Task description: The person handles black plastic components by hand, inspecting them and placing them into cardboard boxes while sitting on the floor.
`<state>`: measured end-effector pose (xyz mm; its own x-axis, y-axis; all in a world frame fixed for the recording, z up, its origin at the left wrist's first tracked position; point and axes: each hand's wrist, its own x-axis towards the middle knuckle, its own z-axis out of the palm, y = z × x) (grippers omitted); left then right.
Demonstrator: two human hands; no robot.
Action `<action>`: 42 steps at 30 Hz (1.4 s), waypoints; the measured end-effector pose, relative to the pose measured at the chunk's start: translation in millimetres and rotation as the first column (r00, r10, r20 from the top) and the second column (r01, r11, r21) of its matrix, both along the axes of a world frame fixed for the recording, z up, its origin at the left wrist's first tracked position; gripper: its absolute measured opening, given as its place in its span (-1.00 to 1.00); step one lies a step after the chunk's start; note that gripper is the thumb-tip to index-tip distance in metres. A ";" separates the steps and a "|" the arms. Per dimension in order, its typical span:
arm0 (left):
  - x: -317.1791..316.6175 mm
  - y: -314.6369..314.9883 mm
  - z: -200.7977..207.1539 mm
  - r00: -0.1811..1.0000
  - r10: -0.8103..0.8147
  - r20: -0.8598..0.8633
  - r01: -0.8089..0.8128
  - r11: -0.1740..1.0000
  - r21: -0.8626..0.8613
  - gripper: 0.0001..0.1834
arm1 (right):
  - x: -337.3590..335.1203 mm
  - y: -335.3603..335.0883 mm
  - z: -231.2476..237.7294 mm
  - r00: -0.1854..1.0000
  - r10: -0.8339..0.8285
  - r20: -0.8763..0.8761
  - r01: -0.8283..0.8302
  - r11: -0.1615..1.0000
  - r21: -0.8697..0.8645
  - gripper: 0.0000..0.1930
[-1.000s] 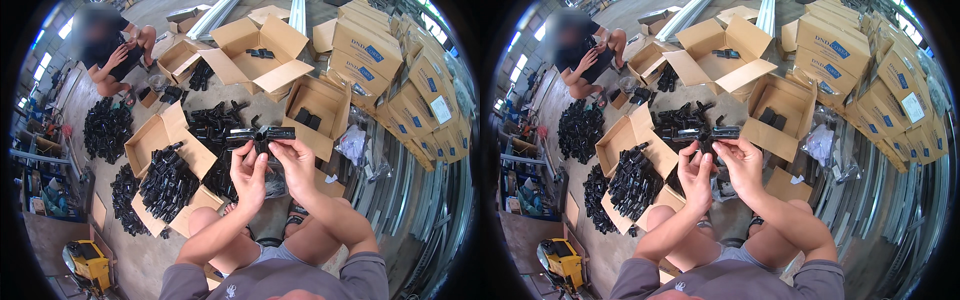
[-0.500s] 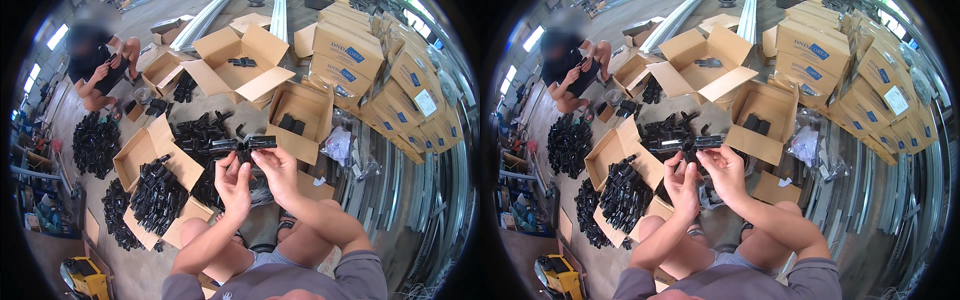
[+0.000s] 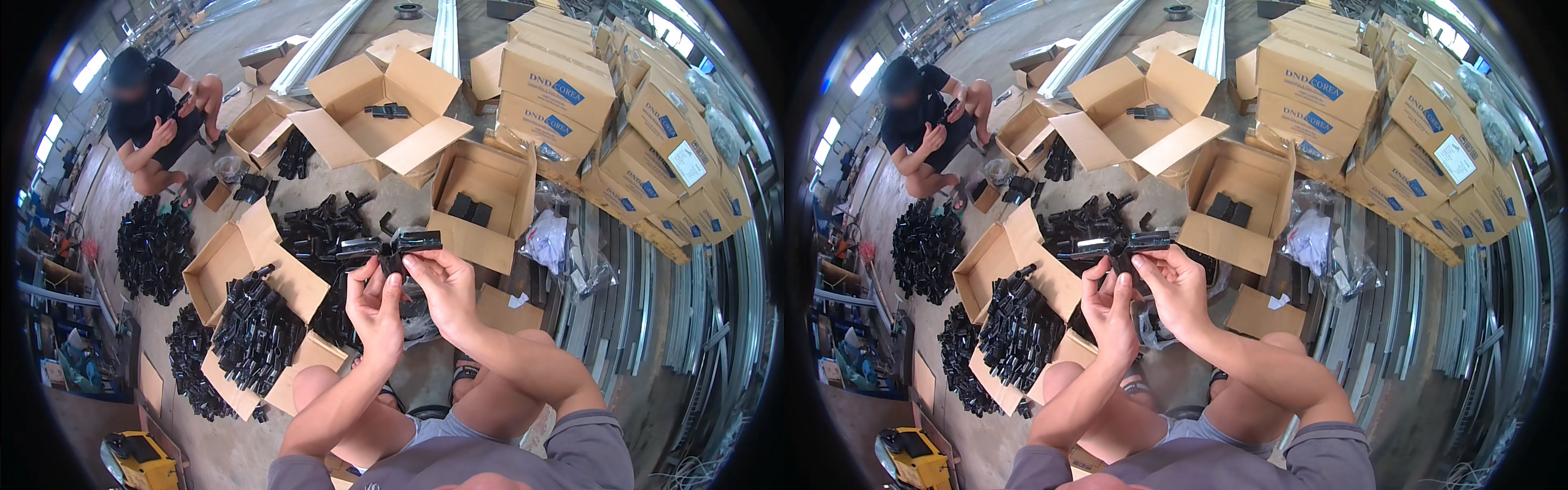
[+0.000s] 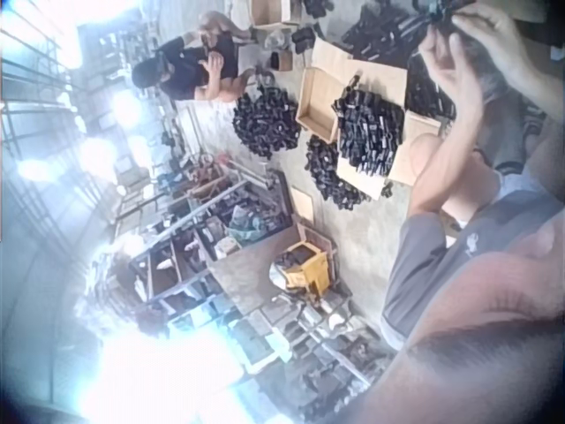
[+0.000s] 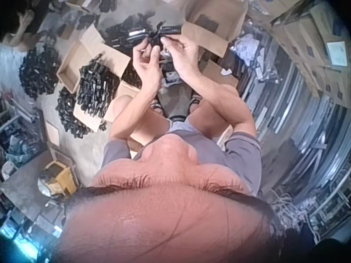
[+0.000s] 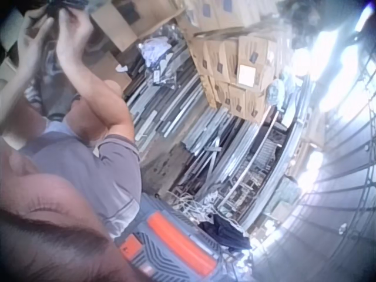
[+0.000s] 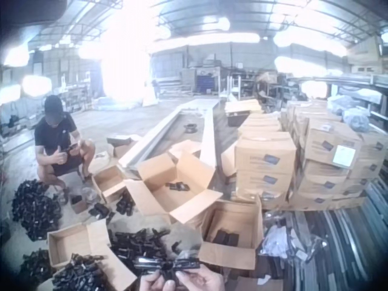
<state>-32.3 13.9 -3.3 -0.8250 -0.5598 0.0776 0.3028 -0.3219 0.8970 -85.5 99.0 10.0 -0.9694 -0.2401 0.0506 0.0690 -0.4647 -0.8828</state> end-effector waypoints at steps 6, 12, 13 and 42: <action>1.7 -0.6 -3.1 1.000 -0.011 0.011 0.010 0.999 0.052 -0.65 | 0.8 0.5 -8.0 0.998 -0.032 -0.057 0.036 0.997 0.074 -0.82; 0.9 -1.1 0.3 1.000 -0.007 0.008 0.007 0.998 0.059 -0.65 | -2.6 3.5 -10.1 0.990 -0.070 -0.122 0.095 0.972 0.217 -0.81; 1.5 -1.5 0.1 1.000 -0.016 -0.010 0.016 0.999 0.040 -0.65 | -2.5 3.7 -10.6 0.989 -0.071 -0.132 0.099 0.971 0.216 -0.81; -2.5 -5.2 -0.4 1.000 0.023 0.009 -0.022 0.999 -0.022 -0.65 | -3.5 -5.1 -3.7 1.000 0.001 -0.028 0.002 0.997 0.080 -0.78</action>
<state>-34.8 8.7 -3.7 -0.8129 -0.5765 0.0827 0.3014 -0.2949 0.9067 -89.0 93.8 6.3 -0.9680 -0.2439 0.0586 0.0434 -0.3926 -0.9187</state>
